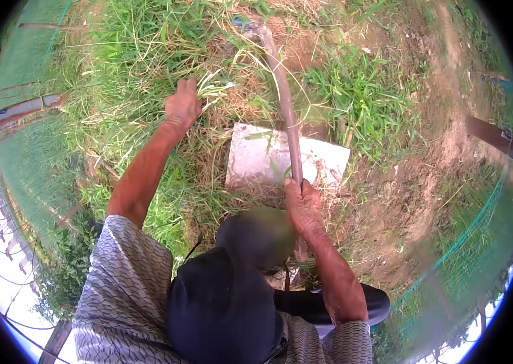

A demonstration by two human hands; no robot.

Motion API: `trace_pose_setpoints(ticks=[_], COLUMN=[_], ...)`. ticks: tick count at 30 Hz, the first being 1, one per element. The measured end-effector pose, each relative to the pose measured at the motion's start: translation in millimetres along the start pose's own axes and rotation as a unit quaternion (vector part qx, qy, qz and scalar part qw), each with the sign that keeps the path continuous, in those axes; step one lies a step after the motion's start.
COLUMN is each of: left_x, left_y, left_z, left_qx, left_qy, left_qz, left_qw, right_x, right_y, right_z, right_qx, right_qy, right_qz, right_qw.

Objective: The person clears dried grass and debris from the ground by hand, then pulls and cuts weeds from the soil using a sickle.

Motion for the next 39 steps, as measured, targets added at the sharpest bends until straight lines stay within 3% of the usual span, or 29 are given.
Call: trace_pose_setpoints(ticks=[2, 3, 6, 8, 9, 11, 12, 14, 16, 18, 20, 22, 23, 24, 27, 29, 30, 34, 36, 37, 39], left_x=[-1.0, -0.9, -3.8, -2.3, -0.5, -4.5, -3.0, -5.4, -1.2, -6.8, -10.0, -7.5, -6.8, -8.3, -20.2, -23.4, -21.6, -23.5, -22.7, -20.8, -25.5], left_y=[-1.6, -1.3, -3.4, -5.3, -5.0, -2.7, 0.6, -2.1, -1.9, -2.8, -2.3, -3.2, -4.9, -4.9, -11.9, -12.8, -11.1, -14.1, -14.2, -15.2, -17.0], left_z=[0.6, -1.1, 4.8, 7.0, 8.1, 3.6, 2.7, -3.3, -5.9, -7.5, -5.3, -5.7, -2.7, 0.9, -1.3, -6.3, -7.2, 0.5, -1.2, 1.1, 7.1], left_qx=[-0.004, -0.012, -0.015, -0.021, -0.025, -0.032, -0.027, -0.002, -0.004, -0.014, -0.011, -0.014, -0.020, -0.023, -0.020, -0.024, -0.025, -0.039, -0.024, -0.030, -0.042], left_qy=[-0.022, -0.017, -0.015, -0.006, -0.012, -0.017, -0.018, -0.023, -0.021, -0.021, -0.007, -0.027, -0.030, -0.029, -0.023, -0.017, -0.018, -0.002, -0.002, -0.006, 0.017], left_qz=[-0.004, 0.006, 0.017, 0.020, 0.019, 0.009, 0.014, 0.026, 0.039, 0.043, 0.044, 0.039, 0.037, 0.037, 0.057, 0.076, 0.082, 0.081, 0.081, 0.078, 0.076], left_qw=[1.000, 1.000, 1.000, 1.000, 0.999, 0.999, 0.999, 0.999, 0.999, 0.999, 0.999, 0.999, 0.999, 0.999, 0.998, 0.997, 0.996, 0.996, 0.996, 0.996, 0.996], right_x=[-5.3, -0.8, 20.4, 28.5, 23.5, 8.2, 7.4, -9.7, -3.0, 7.9, 30.1, 32.6, 21.8, 10.9, -13.5, -15.8, -9.9, 31.1, 28.1, 17.4, -5.7], right_y=[27.8, 33.7, 77.2, 52.6, 18.2, -25.2, -14.7, 5.4, 23.9, 54.3, 97.4, 78.4, 35.8, 1.1, -25.9, -3.7, 13.0, 71.6, 59.4, 29.2, -45.0], right_z=[10.4, 12.6, 26.7, 9.6, 2.3, -8.6, -7.6, -3.9, -3.2, 7.1, 25.1, 25.8, 15.2, 7.8, -3.8, 12.4, 18.4, 39.9, 41.8, 39.1, 51.7], right_qx=[0.172, 0.277, 0.350, 0.248, 0.005, -0.117, -0.116, 0.115, 0.125, 0.300, 0.355, 0.361, 0.141, -0.087, -0.047, 0.064, 0.059, 0.297, 0.160, 0.054, -0.075], right_qy=[0.033, 0.003, -0.054, -0.050, -0.074, -0.040, -0.035, 0.056, 0.043, -0.039, -0.069, -0.047, -0.053, -0.057, -0.020, 0.043, 0.046, -0.062, -0.043, -0.022, 0.031], right_qz=[-0.092, -0.085, -0.040, 0.004, 0.028, 0.061, 0.066, -0.087, -0.075, -0.047, -0.040, -0.035, -0.020, -0.005, 0.041, -0.092, -0.090, -0.090, -0.061, -0.070, 0.015], right_qw=[0.980, 0.957, 0.934, 0.967, 0.997, 0.990, 0.990, 0.988, 0.988, 0.952, 0.931, 0.931, 0.988, 0.995, 0.998, 0.993, 0.993, 0.949, 0.984, 0.996, 0.997])
Point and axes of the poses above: each hand's wrist, its own x-axis towards the middle knuckle, its own z-axis out of the back of the hand, y = z × x, the point moved 2 cm from there along x, towards the middle knuckle, and after that the axes turned 4 degrees about -y, right-handed, at the moved point
